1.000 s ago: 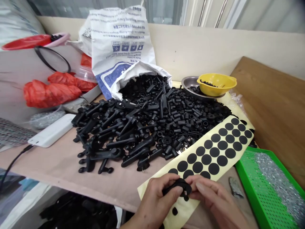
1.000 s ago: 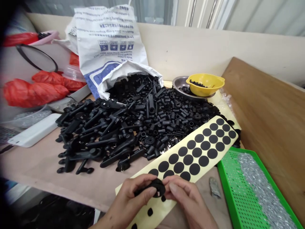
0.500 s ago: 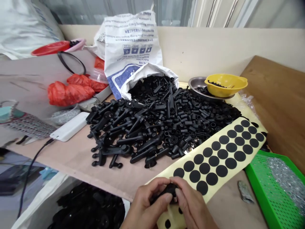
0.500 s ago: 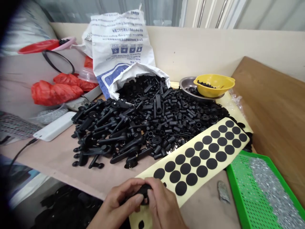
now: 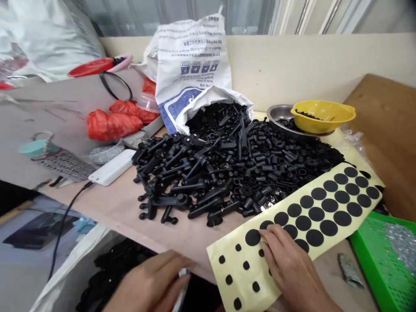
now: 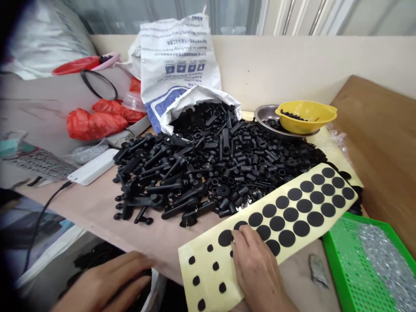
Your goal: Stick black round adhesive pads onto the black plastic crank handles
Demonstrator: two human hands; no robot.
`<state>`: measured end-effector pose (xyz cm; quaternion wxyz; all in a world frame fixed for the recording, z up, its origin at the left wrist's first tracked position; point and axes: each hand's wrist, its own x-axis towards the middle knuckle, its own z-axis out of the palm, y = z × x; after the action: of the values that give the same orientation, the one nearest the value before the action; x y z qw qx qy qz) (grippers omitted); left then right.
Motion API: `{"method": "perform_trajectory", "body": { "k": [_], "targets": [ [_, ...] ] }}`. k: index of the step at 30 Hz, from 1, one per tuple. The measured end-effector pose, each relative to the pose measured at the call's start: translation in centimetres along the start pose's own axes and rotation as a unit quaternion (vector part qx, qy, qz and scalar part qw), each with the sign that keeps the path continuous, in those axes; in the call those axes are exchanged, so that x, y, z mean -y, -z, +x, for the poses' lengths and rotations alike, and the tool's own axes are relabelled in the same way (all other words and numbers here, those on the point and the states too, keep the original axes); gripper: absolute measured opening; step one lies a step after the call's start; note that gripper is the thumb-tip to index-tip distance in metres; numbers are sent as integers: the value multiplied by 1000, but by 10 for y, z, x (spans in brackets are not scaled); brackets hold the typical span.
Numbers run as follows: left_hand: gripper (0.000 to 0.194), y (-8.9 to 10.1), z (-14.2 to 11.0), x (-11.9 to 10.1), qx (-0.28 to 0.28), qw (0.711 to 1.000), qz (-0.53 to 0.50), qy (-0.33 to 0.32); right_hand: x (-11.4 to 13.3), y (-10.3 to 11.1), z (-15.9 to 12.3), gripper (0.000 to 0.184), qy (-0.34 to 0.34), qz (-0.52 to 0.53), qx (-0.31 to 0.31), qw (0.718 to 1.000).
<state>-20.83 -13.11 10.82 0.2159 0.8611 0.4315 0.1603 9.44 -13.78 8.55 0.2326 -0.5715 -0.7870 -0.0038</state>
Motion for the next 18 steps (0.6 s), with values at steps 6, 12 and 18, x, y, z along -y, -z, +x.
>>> {"method": "perform_trajectory", "body": {
  "k": [6, 12, 18],
  "targets": [
    [23, -72, 75, -57, -55, 987, 96, -115, 2, -20, -2, 19, 13, -57, -15, 998],
    [24, -92, 86, -56, 0, 979, 175, -101, -1, -12, 1, 15, 6, -21, -1, 1000],
    [26, -86, 88, -58, 4, 977, 181, -111, -4, -18, 7, 15, -5, -32, 8, 999]
  ]
}}
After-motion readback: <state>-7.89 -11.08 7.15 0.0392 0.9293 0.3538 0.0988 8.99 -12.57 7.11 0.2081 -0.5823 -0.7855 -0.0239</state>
